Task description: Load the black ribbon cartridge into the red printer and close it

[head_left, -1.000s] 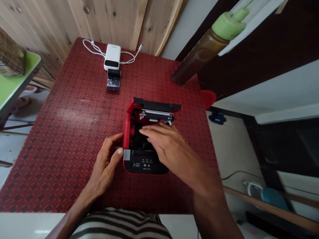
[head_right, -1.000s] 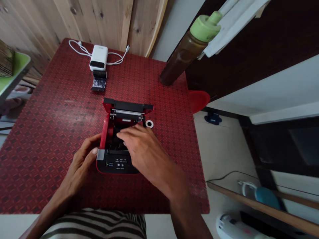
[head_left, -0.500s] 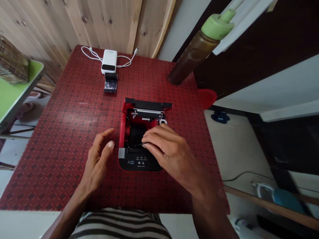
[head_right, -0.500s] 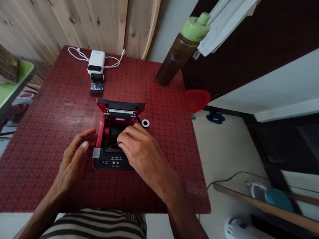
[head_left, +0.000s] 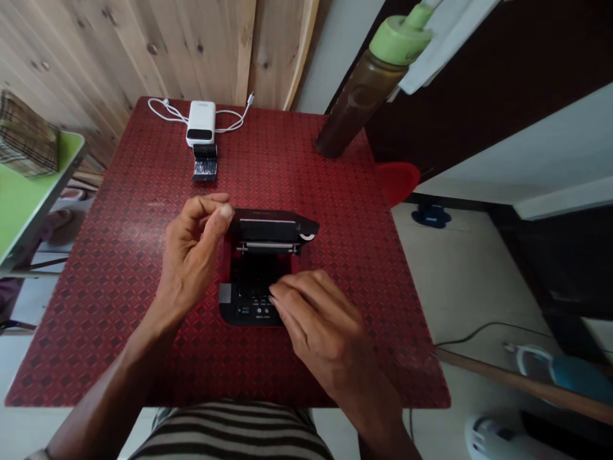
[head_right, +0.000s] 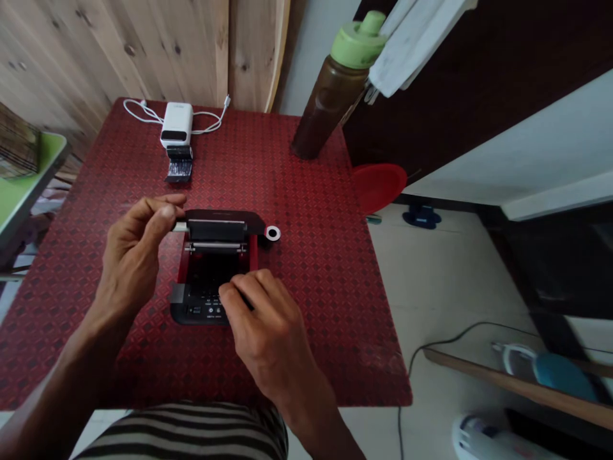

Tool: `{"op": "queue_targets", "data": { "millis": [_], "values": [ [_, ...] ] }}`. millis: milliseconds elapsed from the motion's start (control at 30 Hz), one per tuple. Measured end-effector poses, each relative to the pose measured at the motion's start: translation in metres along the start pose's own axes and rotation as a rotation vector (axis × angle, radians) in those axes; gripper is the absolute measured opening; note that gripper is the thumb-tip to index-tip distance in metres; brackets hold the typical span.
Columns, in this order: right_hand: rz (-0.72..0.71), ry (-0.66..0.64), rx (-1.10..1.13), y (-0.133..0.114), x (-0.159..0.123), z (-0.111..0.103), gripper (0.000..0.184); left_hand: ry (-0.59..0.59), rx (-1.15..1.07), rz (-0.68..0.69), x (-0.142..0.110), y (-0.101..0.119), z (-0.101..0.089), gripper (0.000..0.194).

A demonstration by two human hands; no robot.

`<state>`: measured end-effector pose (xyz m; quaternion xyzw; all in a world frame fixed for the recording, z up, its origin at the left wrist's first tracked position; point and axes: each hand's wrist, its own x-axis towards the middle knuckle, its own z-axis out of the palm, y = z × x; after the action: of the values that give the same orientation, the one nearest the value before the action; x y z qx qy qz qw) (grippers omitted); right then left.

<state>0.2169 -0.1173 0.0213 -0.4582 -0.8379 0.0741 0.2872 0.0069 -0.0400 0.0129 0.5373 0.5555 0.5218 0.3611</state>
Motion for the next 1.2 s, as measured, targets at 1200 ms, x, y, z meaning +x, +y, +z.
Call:
{"op": "queue_targets", "data": {
  "millis": [1200],
  "values": [
    [0.422, 0.334, 0.224, -0.004, -0.062, 0.036, 0.066, -0.199, -0.385, -0.433, -0.085, -0.039, -0.027, 0.055]
  ]
}}
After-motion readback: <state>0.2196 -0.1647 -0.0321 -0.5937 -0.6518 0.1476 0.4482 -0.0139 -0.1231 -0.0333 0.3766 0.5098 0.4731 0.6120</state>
